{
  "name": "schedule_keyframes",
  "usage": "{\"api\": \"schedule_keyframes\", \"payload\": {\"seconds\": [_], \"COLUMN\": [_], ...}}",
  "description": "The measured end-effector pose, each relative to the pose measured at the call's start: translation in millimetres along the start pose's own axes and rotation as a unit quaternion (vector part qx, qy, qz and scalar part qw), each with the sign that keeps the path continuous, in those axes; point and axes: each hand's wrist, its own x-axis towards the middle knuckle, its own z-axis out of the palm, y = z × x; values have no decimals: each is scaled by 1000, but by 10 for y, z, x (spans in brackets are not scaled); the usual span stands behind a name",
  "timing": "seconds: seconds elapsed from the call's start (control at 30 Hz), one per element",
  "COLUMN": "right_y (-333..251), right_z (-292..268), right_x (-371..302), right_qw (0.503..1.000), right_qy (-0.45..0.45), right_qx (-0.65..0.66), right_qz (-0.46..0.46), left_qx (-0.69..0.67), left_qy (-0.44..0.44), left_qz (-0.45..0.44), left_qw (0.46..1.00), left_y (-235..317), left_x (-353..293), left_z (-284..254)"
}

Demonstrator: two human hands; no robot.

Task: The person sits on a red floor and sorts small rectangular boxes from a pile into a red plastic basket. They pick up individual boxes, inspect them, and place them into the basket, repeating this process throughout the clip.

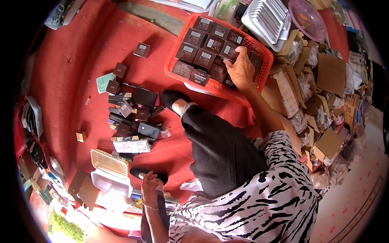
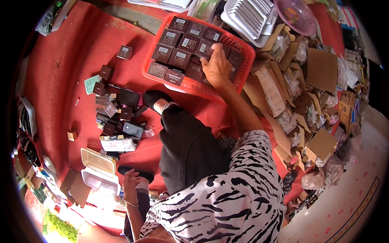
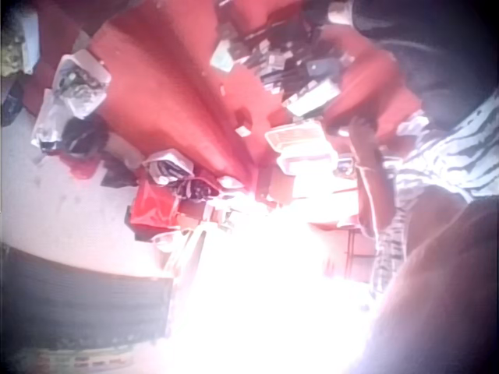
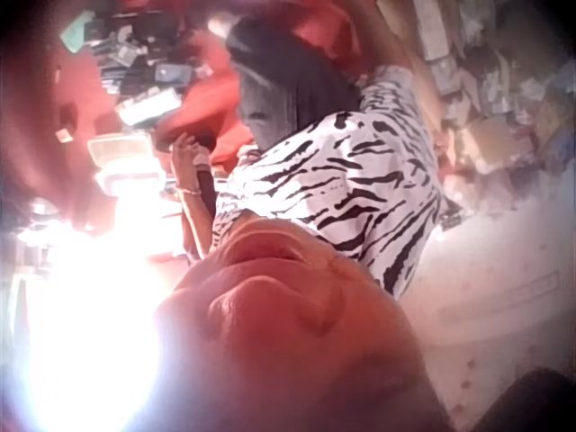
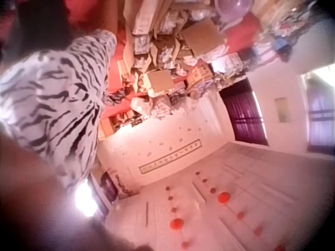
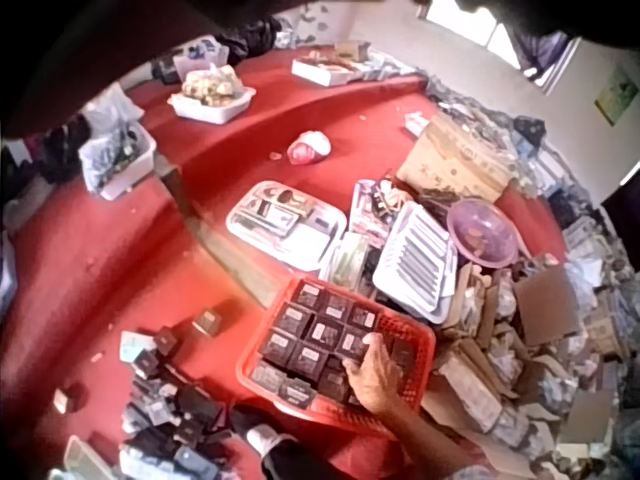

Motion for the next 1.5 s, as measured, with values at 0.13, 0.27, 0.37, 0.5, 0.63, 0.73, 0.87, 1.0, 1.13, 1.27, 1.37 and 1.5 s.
{"api": "schedule_keyframes", "payload": {"seconds": [0.13,0.27,0.37,0.5,0.63,0.73,0.87,1.0,1.13,1.27,1.37,1.5], "right_y": [3,-325,-964,-1686,-1888,-1921,-1694,-1671,-1705,-1814,-1898,-1955], "right_z": [45,-280,-312,149,1268,1818,2284,2271,2154,1760,1676,1552], "right_x": [1,-190,-310,-587,-900,-1302,-1507,-1219,-1110,-1112,-1220,-1364], "right_qw": [993,965,950,865,733,658,627,690,746,535,417,343], "right_qy": [15,65,2,-242,-367,-305,-186,-300,-517,-722,-778,-798], "right_qx": [-95,-182,21,202,123,-69,-195,-62,200,436,470,493], "right_qz": [-69,-176,-312,-390,-559,-685,-731,-656,-368,-39,-7,-36], "left_qx": [9,93,247,366,637,599,582,565,541,454,358,319], "left_qy": [1,16,35,-14,-47,5,9,-26,-21,83,138,196], "left_qz": [35,77,132,196,149,216,173,152,146,200,199,254], "left_qw": [999,993,959,909,755,771,794,810,828,864,902,892], "left_y": [-101,139,344,538,462,328,341,215,243,300,384,532], "left_x": [-8,-61,-426,-617,-486,-412,-422,-403,-355,-288,-277,-252], "left_z": [-13,-74,-153,-175,15,-12,-28,13,53,31,-5,-20]}}
